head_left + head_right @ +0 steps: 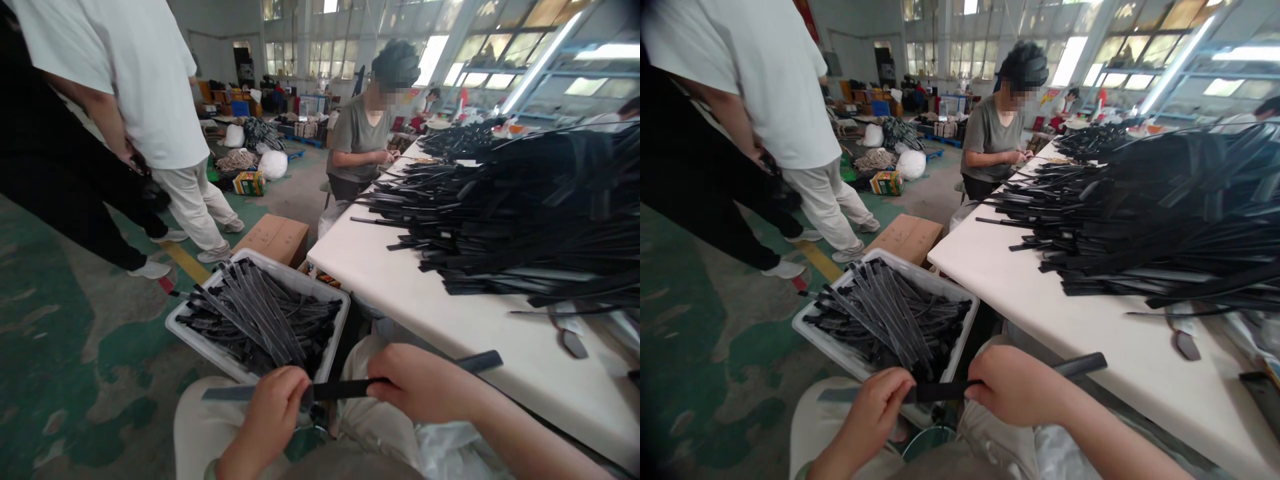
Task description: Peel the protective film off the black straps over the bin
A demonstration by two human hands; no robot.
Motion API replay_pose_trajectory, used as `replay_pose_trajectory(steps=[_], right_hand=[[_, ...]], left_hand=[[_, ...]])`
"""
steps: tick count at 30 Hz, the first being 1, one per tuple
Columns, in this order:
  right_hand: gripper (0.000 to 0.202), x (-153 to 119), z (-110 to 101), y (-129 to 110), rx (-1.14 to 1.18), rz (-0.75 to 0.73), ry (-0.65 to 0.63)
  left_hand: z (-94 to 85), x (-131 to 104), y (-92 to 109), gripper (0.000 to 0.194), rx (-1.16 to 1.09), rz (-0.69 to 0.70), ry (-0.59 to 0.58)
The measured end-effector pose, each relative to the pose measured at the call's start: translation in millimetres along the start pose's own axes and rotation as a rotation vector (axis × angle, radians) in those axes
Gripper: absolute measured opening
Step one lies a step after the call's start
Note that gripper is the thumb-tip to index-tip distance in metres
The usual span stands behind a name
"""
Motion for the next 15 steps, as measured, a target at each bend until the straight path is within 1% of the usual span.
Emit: replay_pose_trajectory(steps=[2, 3, 4, 5, 6, 8, 10, 11, 12, 13, 15], right_hand=[[0.027, 8, 24, -11, 0.167, 0.044, -0.093], [0.027, 10, 34, -14, 0.255, 0.066, -0.142], [0.026, 10, 40, -14, 0.326, 0.080, -0.176], [0.024, 9, 41, -11, 0.366, 0.082, -0.189], [0.022, 6, 39, -4, 0.378, 0.081, -0.188], [0.019, -7, 28, 17, 0.377, 0.111, -0.194], [0.019, -22, 20, 41, 0.417, 0.201, -0.235], [0.018, -28, 17, 49, 0.447, 0.243, -0.254], [0.018, -31, 14, 54, 0.480, 0.274, -0.259], [0.017, -31, 11, 55, 0.511, 0.286, -0.250], [0.018, -24, 7, 47, 0.572, 0.283, -0.221]], left_hand=[[20.4, 2, 22, 0.034, -0.068, 0.009, -0.042], [27.6, 3, 29, 0.033, -0.092, 0.014, -0.060], [30.9, 4, 31, 0.032, -0.105, 0.015, -0.068], [30.4, 5, 29, 0.033, -0.105, 0.006, -0.069], [25.8, 6, 21, 0.033, -0.097, -0.016, -0.060], [9.4, 9, -4, 0.035, -0.074, -0.086, -0.026], [-5.2, 11, -26, 0.035, -0.080, -0.143, -0.015], [-8.7, 13, -32, 0.033, -0.095, -0.154, -0.024], [-9.5, 16, -33, 0.033, -0.114, -0.154, -0.036], [-7.6, 19, -30, 0.032, -0.137, -0.147, -0.052], [1.1, 26, -16, 0.027, -0.185, -0.125, -0.083]])
Point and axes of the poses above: each hand's wrist, its own x-axis towards the middle knuckle, its own z-axis out of the palm, y = z × x, the point moved 10 cm from there along x, towards the middle knuckle, and after that the axes turned 10 degrees about y, right-handed, at the moved point
